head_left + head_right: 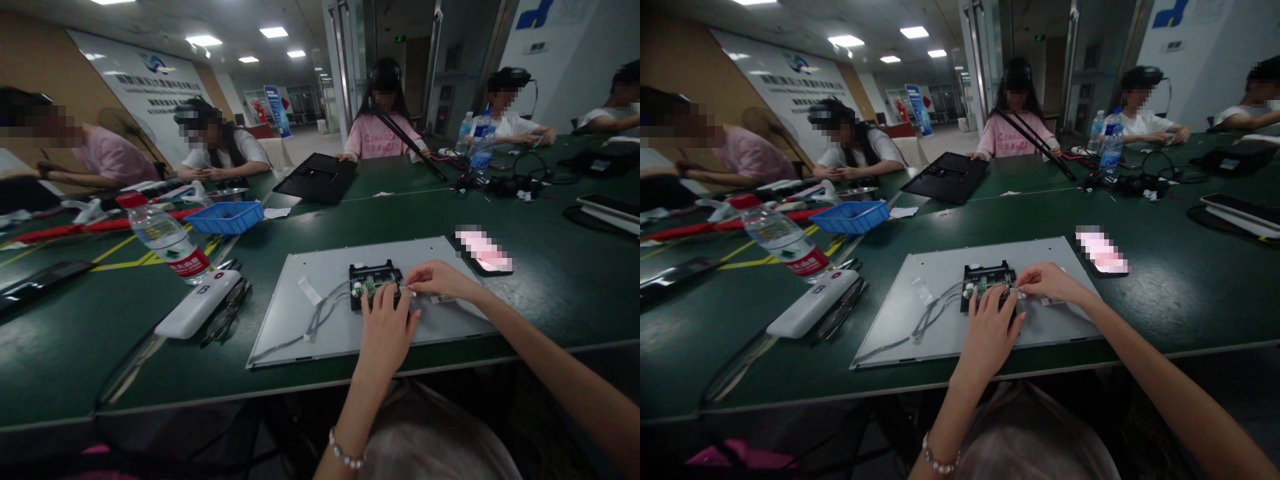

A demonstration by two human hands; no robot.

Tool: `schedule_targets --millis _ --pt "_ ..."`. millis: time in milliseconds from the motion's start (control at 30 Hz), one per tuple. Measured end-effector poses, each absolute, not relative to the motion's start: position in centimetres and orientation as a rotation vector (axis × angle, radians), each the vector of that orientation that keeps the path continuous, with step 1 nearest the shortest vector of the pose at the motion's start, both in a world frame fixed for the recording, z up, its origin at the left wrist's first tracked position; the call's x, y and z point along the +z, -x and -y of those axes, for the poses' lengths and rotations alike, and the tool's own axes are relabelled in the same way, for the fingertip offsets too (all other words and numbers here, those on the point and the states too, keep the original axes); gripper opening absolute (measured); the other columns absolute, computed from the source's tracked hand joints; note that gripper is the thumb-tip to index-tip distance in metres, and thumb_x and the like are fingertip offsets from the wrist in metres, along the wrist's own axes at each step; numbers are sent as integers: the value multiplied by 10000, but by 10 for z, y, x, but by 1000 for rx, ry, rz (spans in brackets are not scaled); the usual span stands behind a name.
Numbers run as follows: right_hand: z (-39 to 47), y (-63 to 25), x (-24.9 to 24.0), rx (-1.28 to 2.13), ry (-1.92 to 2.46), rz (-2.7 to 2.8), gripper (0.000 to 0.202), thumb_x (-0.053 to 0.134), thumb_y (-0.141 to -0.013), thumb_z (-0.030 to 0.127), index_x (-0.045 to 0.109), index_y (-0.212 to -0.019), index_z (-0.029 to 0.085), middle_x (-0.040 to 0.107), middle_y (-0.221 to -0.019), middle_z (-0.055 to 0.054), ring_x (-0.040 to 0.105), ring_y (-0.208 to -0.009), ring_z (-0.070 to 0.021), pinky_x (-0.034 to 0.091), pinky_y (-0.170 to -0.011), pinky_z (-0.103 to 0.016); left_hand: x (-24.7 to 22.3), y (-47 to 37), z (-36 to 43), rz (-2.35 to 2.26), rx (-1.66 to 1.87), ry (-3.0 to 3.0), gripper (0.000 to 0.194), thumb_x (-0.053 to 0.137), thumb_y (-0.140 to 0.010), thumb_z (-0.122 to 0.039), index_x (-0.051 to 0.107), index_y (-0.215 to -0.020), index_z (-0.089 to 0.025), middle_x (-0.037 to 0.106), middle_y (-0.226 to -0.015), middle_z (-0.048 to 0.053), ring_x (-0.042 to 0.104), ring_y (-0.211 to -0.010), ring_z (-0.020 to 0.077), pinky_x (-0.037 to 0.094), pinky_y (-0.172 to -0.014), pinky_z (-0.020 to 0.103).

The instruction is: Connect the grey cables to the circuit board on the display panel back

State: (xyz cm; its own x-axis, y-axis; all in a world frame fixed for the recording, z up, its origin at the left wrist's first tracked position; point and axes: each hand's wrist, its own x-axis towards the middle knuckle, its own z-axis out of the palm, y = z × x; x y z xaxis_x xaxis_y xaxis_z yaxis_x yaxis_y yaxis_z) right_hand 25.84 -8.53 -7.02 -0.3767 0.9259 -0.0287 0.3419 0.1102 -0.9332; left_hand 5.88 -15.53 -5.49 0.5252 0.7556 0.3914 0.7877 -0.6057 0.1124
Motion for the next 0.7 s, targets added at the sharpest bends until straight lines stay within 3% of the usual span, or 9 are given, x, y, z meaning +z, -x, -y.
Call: schedule_targets --millis 400,700 --pt "89 -252 -77 1012 1263 1910 218 626 -755 301 718 -893 160 719 -818 -53 652 -743 -159 498 -709 -282 -55 -61 157 1378 -592 2643 284 413 -946 -322 537 -1184 -228 522 -1208 79 457 -1183 262 253 -1089 586" --pt "97 -252 -72 781 1259 1990 184 598 -787 265 717 -904 186 686 -959 -51 618 -705 -132 486 -688 -274 -55 -63 160 1390 -620 2648 313 417 -948 -326 515 -1227 -223 530 -1247 91 444 -1227 263 233 -1099 582"
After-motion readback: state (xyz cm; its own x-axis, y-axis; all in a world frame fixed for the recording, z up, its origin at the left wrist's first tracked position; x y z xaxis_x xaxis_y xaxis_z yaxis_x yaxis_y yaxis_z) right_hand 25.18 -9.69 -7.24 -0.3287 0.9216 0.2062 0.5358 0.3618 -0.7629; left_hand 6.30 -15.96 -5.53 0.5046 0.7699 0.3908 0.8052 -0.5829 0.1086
